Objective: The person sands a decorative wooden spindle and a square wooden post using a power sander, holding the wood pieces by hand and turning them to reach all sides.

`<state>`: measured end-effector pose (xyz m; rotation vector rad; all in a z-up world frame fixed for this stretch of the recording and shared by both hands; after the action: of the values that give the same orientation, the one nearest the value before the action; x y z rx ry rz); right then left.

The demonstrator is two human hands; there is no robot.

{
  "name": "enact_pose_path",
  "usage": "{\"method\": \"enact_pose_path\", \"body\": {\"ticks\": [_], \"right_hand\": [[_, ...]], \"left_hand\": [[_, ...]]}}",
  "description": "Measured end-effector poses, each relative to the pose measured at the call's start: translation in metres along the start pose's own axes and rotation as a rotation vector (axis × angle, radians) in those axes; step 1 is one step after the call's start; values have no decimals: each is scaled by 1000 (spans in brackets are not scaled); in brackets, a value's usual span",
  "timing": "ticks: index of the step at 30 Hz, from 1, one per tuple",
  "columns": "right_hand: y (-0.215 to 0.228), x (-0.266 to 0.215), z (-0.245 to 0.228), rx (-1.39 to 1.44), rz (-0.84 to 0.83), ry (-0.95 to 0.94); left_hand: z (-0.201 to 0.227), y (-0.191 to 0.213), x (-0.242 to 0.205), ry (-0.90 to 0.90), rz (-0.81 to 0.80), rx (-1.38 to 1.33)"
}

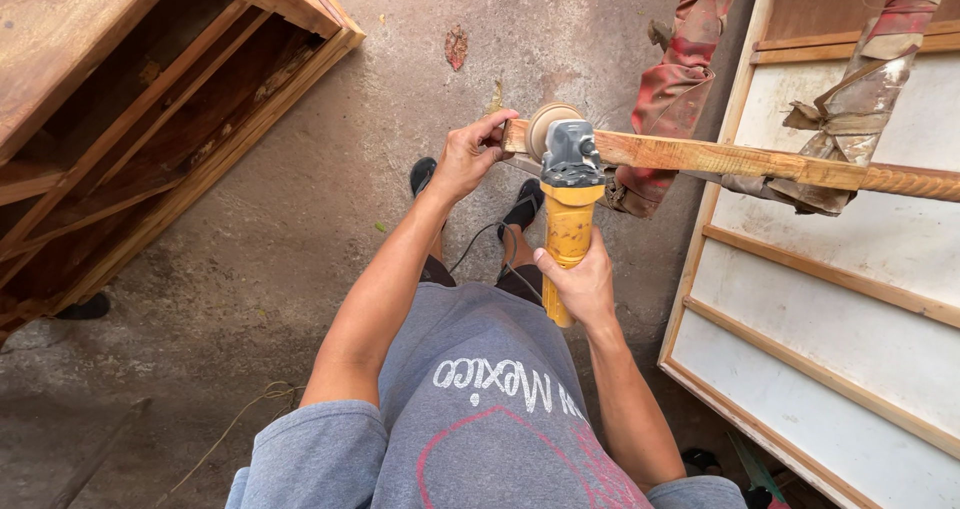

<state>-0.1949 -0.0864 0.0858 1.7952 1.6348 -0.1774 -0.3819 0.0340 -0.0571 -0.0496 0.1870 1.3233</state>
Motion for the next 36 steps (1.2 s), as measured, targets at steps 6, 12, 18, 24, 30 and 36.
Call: {"method": "enact_pose_path", "body": {"ticks": [6, 12, 18, 24, 30, 36], "right_hand": [[14, -4, 1, 20, 32, 16], [-6, -6, 0, -39, -57, -24], [-19, -7, -12, -96, -65, 36], [-20, -9, -15, -91, -51, 46], [-1, -11, -3, -48, 16, -15], [2, -14, -3, -55, 14, 12]], "left_hand": [[1, 2, -1, 14, -36, -39], [-7, 0, -1, 25, -88, -88], [-15, -3, 2, 66, -90, -97], [-9, -2, 3, 28, -99, -150], [-6, 1, 1, 26, -94, -97], [-15, -2, 2, 59, -101, -118]]}}
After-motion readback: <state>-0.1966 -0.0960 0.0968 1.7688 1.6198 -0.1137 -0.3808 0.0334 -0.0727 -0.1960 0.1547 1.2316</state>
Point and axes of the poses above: each hand's wrist, its own x-axis towards the middle knuckle, its own y-axis out of the back of the hand, z = x × y, the point moved 7 cm from there along x, towards the middle knuckle, and after that the axes turned 10 degrees about x, right-handed, at the moved point
